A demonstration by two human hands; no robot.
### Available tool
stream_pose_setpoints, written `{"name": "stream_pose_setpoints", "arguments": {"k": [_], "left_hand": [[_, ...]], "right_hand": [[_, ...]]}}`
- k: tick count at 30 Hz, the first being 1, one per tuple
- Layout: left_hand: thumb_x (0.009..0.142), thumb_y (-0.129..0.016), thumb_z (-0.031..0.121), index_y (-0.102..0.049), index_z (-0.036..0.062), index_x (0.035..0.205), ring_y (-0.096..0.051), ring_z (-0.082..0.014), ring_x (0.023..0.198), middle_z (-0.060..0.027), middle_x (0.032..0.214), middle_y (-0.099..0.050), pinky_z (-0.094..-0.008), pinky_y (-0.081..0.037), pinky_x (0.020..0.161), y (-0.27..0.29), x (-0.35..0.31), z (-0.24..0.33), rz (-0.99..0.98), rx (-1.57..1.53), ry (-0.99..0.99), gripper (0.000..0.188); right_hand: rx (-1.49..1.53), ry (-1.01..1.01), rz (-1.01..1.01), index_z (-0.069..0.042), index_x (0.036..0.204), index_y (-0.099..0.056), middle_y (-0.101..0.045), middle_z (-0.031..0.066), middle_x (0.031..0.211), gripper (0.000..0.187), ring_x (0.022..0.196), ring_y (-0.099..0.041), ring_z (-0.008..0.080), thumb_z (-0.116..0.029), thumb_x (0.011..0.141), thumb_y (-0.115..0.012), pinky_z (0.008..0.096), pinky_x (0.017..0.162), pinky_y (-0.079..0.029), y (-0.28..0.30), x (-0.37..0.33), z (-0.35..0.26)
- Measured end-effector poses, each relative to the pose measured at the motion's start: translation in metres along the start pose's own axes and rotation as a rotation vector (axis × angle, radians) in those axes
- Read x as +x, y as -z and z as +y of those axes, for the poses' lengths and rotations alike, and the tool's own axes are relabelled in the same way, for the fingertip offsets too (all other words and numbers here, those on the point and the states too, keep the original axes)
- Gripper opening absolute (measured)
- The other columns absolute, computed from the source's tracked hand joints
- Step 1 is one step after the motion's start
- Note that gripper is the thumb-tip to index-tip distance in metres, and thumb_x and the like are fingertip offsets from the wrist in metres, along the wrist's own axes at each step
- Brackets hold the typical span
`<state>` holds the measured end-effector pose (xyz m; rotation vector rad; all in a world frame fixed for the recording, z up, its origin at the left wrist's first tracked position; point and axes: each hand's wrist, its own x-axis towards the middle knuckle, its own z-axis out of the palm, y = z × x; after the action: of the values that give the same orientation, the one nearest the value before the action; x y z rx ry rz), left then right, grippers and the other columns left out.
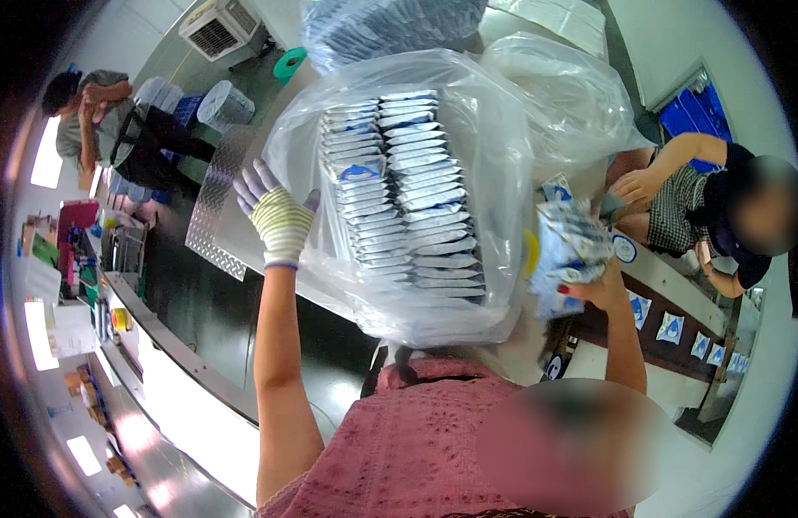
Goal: The person places small, individually wrapped packets into a large clear plastic bag on a metal table. The person uses both hands to pick up packets from a nearby stack and arrange them inside the bag.
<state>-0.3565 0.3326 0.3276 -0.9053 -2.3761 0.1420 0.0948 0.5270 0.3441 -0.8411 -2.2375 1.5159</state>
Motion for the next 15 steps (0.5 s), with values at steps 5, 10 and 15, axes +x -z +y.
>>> {"name": "stream_pose_setpoints", "arguments": {"k": [5, 10, 15], "left_hand": [[0.072, -0.072, 0.019, -0.04, -0.0062, 0.129, -0.061, -0.0389, 0.097, -0.0275, 0.102, -0.062, -0.0395, -0.048, 0.085, -0.108, -0.013, -0.052, -0.59, -0.8, 0.254, 0.07], [0.074, -0.068, 0.012, -0.052, -0.0063, 0.115, -0.064, -0.0363, 0.088, -0.0253, 0.095, -0.064, -0.0366, -0.049, 0.078, -0.06, 0.015, -0.047, -0.327, -1.036, 0.372, 0.048], [0.077, -0.066, 0.012, -0.051, -0.0033, 0.119, -0.062, -0.035, 0.091, -0.0233, 0.096, -0.062, -0.0383, -0.048, 0.08, -0.058, 0.004, -0.06, -0.268, -0.83, 0.292, 0.047]], "right_hand": [[-0.232, 0.506, -0.066, 0.0, 0.112, -0.056, -0.053, 0.017, 0.115, 0.075, 0.106, -0.054, 0.0333, -0.033, 0.05, -0.082, 0.0412, 0.092, -0.044, -0.127, 0.15, -0.11], [-0.707, 0.505, -0.29, 0.004, 0.104, -0.055, -0.049, 0.0194, 0.11, 0.071, 0.105, -0.051, 0.0348, -0.035, 0.049, -0.08, 0.0454, 0.091, -0.042, -0.258, 0.26, -0.081], [-1.258, 0.661, -0.223, -0.002, 0.124, -0.046, -0.037, 0.0197, 0.136, 0.085, 0.132, -0.028, 0.0359, -0.043, 0.057, -0.08, 0.0499, 0.109, -0.022, -0.307, 0.276, -0.03]]}}
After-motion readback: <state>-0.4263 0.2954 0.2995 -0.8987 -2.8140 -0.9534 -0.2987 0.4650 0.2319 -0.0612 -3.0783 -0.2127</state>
